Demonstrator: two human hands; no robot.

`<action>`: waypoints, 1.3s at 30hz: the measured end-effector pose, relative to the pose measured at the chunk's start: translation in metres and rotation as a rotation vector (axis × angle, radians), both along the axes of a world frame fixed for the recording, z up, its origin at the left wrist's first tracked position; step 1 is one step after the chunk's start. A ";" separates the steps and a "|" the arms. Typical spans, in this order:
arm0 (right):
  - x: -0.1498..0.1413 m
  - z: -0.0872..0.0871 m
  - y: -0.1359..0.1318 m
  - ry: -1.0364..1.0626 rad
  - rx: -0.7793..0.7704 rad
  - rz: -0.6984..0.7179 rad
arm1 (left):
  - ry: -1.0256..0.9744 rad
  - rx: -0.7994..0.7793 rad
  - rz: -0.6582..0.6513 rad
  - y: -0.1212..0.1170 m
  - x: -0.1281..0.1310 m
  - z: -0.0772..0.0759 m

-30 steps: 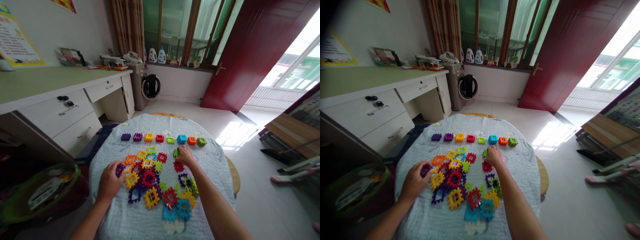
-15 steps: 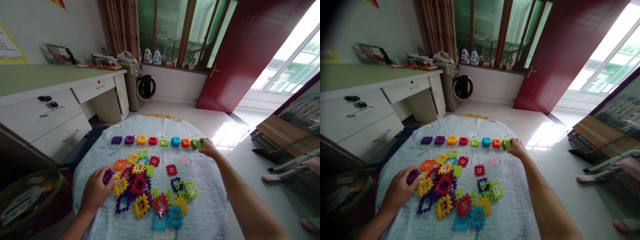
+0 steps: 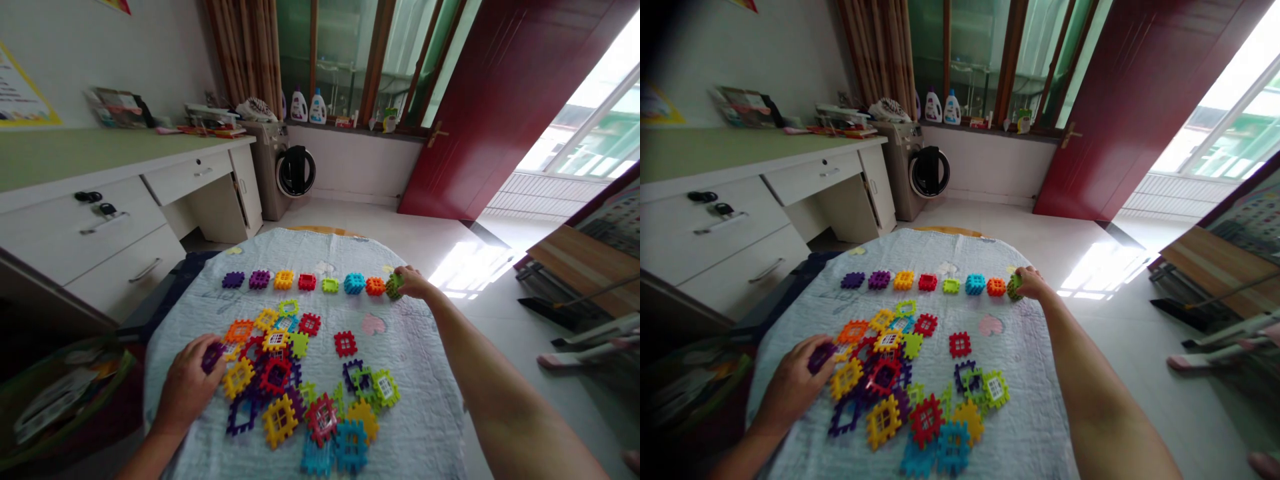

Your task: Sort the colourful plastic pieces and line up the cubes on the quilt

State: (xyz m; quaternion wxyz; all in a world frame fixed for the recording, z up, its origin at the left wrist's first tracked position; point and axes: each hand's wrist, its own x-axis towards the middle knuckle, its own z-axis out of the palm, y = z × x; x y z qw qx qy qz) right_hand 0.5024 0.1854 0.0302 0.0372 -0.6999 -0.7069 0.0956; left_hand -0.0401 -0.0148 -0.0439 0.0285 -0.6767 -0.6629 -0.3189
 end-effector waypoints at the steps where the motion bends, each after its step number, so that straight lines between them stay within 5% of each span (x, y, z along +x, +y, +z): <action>1: 0.001 -0.001 0.001 -0.002 -0.007 -0.001 | 0.002 -0.002 -0.001 0.000 0.000 0.000; 11: 0.000 0.015 -0.024 0.045 0.088 0.003 | 0.006 0.003 -0.001 0.000 0.003 0.003; 15: -0.013 0.018 -0.078 0.242 0.216 0.090 | -0.007 0.010 0.002 0.000 0.004 0.005; 20: -0.046 0.000 -0.174 0.482 0.001 0.207 | -0.008 0.031 0.001 0.000 0.006 0.005; 25: -0.074 -0.021 -0.240 0.510 -0.029 0.136 | -0.001 0.032 0.008 0.002 0.006 0.004; 34: -0.084 -0.024 -0.254 0.546 0.115 0.097 | 0.012 0.041 0.008 0.002 0.008 0.007; 39: -0.082 -0.022 -0.251 0.592 0.202 -0.090 | 0.008 0.042 -0.001 0.002 0.008 0.006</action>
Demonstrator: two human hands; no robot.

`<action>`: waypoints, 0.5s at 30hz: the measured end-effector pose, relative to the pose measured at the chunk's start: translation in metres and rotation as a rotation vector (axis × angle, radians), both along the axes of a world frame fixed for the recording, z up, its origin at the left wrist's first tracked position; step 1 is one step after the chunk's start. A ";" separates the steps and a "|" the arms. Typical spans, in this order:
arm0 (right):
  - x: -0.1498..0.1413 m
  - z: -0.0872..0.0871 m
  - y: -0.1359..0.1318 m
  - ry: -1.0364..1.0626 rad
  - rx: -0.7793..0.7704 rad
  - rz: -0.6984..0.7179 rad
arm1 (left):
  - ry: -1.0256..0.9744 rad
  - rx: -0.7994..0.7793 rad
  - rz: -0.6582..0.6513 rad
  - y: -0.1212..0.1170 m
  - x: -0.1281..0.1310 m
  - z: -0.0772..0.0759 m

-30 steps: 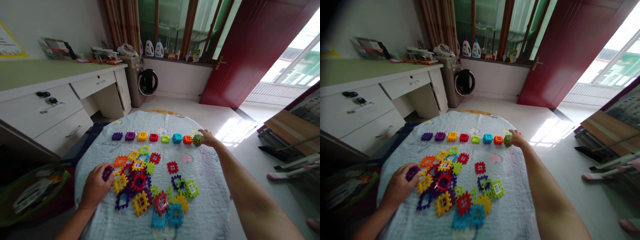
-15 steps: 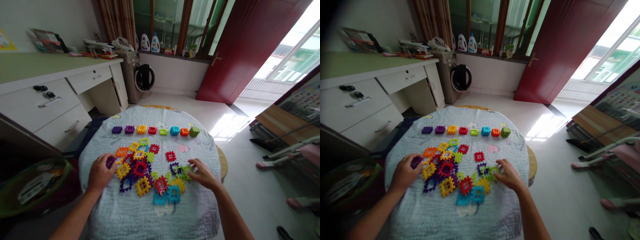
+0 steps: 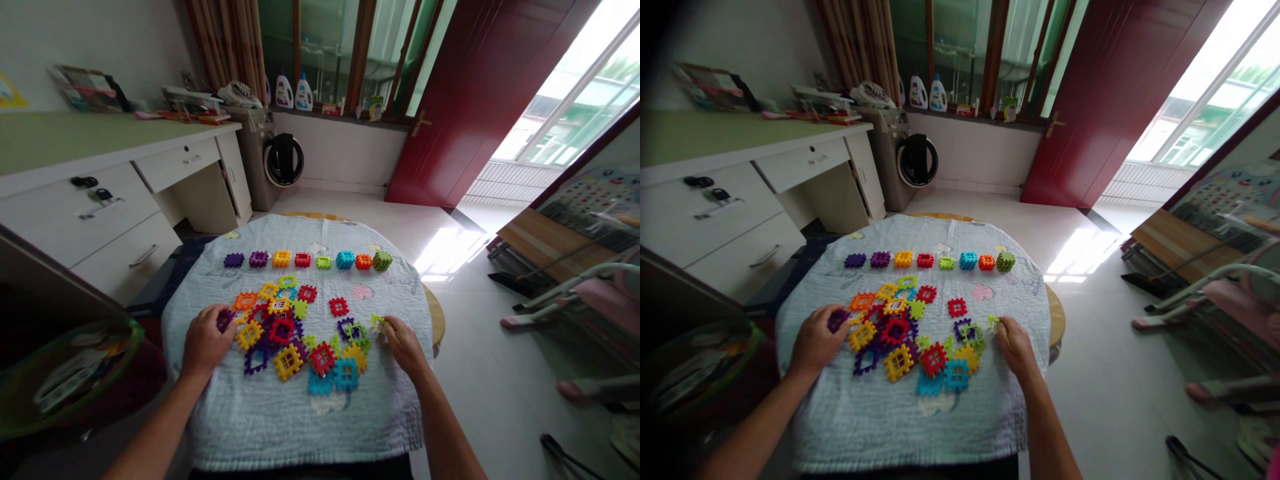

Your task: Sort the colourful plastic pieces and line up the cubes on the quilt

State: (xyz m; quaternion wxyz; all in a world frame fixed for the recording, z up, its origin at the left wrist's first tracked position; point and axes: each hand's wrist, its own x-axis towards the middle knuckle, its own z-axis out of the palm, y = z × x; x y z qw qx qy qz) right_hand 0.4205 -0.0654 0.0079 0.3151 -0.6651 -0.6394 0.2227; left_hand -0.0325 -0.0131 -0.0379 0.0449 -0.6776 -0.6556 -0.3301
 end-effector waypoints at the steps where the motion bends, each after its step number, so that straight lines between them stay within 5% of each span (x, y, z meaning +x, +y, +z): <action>1: 0.001 -0.002 0.001 0.009 -0.007 -0.057 | 0.000 -0.005 -0.001 0.000 0.000 0.000; 6: 0.003 -0.018 0.007 0.015 -0.082 -0.210 | -0.004 -0.031 0.003 0.000 0.000 0.000; 11: 0.010 -0.033 0.009 -0.251 0.067 -0.184 | -0.004 -0.039 0.016 -0.001 0.002 0.002; 15: 0.007 -0.026 0.015 -0.345 0.144 -0.248 | -0.019 -0.045 0.012 -0.002 0.003 0.003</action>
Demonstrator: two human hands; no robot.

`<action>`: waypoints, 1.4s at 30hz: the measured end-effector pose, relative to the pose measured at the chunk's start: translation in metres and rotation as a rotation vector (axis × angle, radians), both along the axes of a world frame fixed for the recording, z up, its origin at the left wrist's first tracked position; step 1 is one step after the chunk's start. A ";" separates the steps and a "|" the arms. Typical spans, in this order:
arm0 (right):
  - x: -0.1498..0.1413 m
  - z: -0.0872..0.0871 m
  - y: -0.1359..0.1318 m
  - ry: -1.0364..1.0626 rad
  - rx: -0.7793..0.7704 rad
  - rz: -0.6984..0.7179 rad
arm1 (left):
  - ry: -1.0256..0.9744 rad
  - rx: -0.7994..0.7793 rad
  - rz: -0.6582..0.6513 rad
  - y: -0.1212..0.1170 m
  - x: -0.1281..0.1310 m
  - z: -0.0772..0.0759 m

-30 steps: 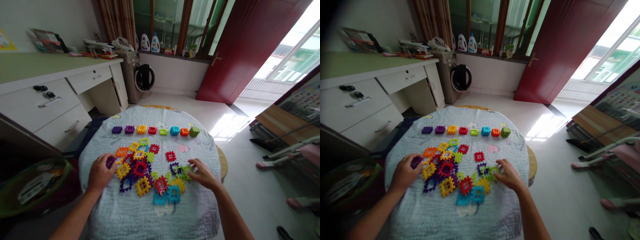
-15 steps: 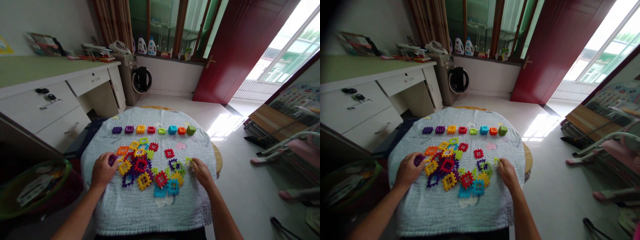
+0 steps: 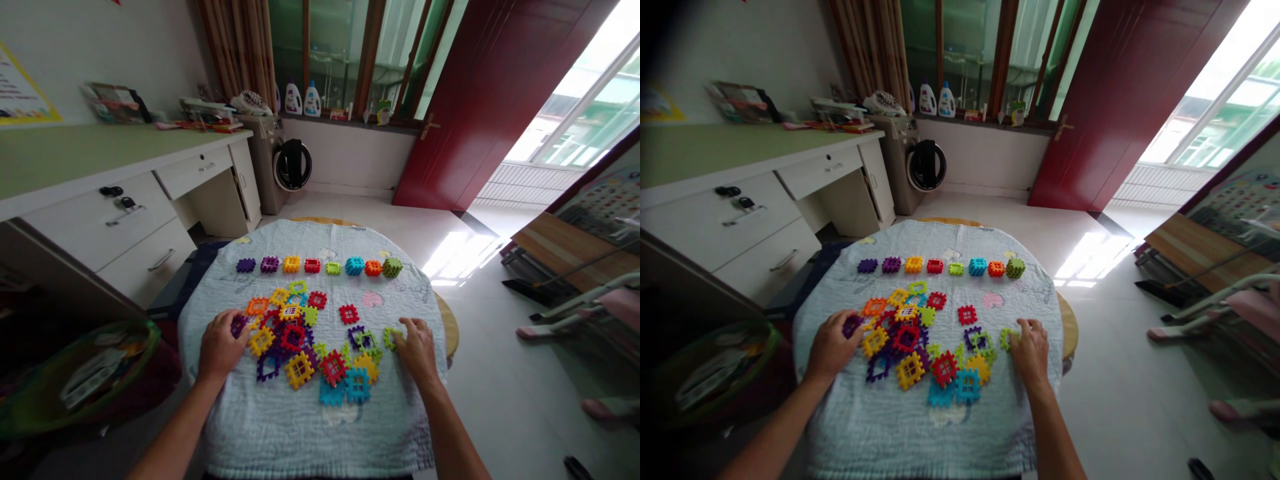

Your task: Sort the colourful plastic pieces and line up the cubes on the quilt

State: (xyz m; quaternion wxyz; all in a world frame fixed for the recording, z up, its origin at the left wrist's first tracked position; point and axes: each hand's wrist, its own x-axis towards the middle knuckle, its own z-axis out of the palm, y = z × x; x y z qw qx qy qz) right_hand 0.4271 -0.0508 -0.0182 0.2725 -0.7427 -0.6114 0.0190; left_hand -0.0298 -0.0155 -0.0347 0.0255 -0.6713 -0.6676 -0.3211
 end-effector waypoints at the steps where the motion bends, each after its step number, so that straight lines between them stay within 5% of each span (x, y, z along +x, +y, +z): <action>1: -0.005 0.005 0.004 0.013 0.016 0.013 | -0.006 0.001 0.001 0.000 0.000 0.001; 8: -0.092 0.038 0.021 0.273 -0.127 0.405 | -0.034 0.006 0.002 -0.001 0.002 0.003; 12: -0.137 0.045 0.016 0.252 -0.237 0.621 | -0.026 0.012 -0.004 -0.001 0.002 0.003; 20: -0.190 0.059 0.083 -0.037 -0.280 0.683 | -0.018 -0.008 0.017 -0.003 0.005 0.007; 28: -0.231 0.043 0.135 -0.174 -0.379 0.647 | -0.032 -0.010 0.027 -0.003 0.004 0.003; 35: -0.213 0.045 0.138 -0.046 -0.234 0.534 | -0.030 -0.016 0.029 -0.004 0.004 0.003; 38: -0.165 0.048 0.131 0.061 -0.159 0.454 | -0.032 -0.017 0.026 -0.003 0.004 0.003; 42: -0.067 0.039 0.110 0.438 -0.069 0.310 | -0.032 -0.002 0.015 -0.002 0.003 0.002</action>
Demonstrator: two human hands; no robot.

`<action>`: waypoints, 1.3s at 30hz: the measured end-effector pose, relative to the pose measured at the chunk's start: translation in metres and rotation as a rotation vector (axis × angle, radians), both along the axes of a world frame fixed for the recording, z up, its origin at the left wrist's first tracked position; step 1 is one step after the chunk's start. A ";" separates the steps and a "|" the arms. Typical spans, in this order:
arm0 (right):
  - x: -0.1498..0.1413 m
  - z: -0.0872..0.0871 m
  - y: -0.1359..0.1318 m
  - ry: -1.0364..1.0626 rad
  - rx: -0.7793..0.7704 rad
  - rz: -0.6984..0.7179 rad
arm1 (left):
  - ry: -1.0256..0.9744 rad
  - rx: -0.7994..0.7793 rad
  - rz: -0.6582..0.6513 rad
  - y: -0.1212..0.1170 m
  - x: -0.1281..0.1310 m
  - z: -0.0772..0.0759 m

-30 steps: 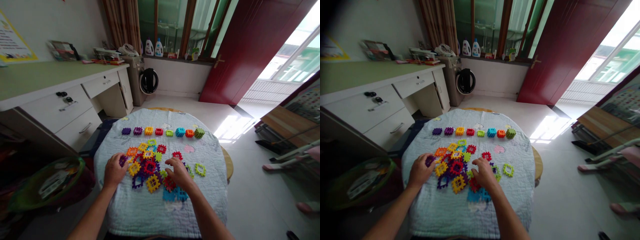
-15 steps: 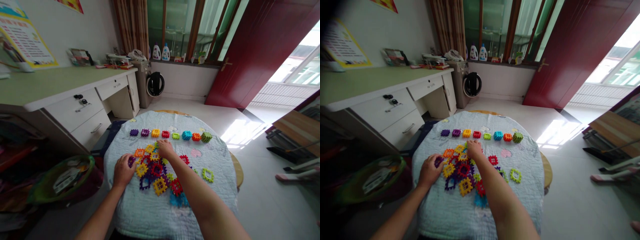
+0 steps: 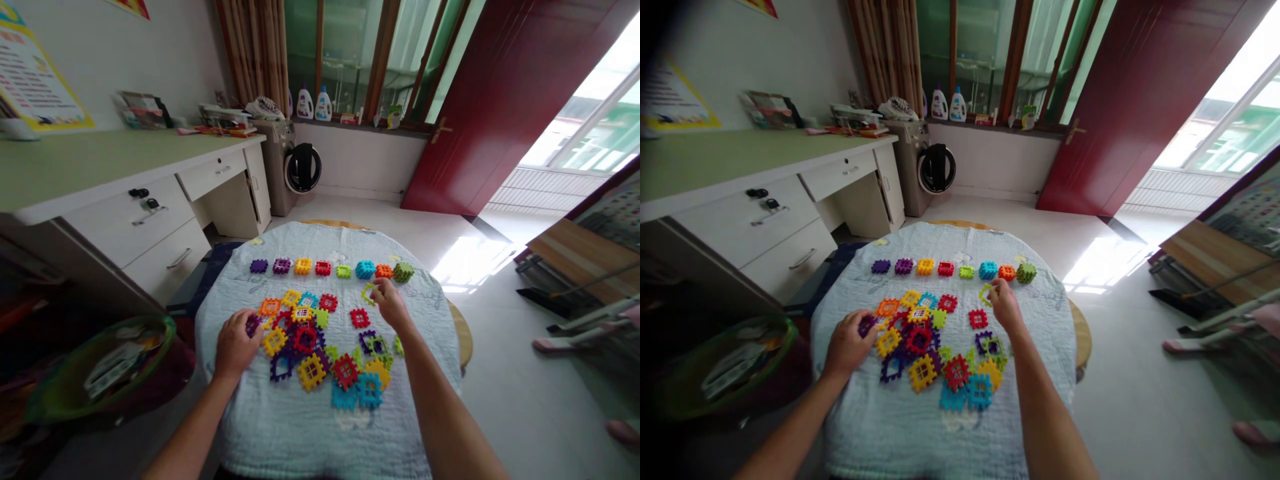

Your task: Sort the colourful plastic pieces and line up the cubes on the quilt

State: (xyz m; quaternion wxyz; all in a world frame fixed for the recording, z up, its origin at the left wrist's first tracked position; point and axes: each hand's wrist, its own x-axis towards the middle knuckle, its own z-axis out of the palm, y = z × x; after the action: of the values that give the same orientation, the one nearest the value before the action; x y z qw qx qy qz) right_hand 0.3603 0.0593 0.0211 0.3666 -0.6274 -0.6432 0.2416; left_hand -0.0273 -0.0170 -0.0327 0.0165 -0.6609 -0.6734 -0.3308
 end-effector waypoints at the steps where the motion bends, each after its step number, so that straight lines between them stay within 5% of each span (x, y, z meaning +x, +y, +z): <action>1: 0.024 -0.004 -0.007 0.033 -0.044 -0.016 | 0.003 0.001 -0.005 0.000 0.000 -0.001; 4: 0.078 -0.015 -0.025 -0.028 -0.165 -0.074 | 0.021 -0.004 -0.016 0.001 -0.002 -0.002; 8: 0.103 -0.027 -0.040 -0.246 -0.182 -0.112 | 0.041 0.006 -0.029 0.002 -0.004 -0.003; 17: 0.103 -0.034 -0.054 -0.516 -0.159 -0.056 | 0.065 0.005 -0.024 0.004 -0.003 -0.003; 26: 0.093 -0.018 -0.049 -0.635 -0.218 -0.013 | 0.069 0.024 -0.037 0.003 -0.004 -0.001; 32: 0.093 0.000 -0.079 -0.556 -0.178 0.060 | 0.057 0.014 -0.034 0.004 -0.004 -0.002; 39: 0.076 -0.002 -0.104 -0.583 -0.237 0.144 | 0.063 0.014 -0.029 0.004 -0.005 -0.004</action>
State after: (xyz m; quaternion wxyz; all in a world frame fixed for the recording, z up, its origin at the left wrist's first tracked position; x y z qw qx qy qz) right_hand 0.4364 -0.0450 0.0195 0.0733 -0.6615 -0.7311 0.1504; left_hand -0.0319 -0.0128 -0.0364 0.0375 -0.6806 -0.6606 -0.3147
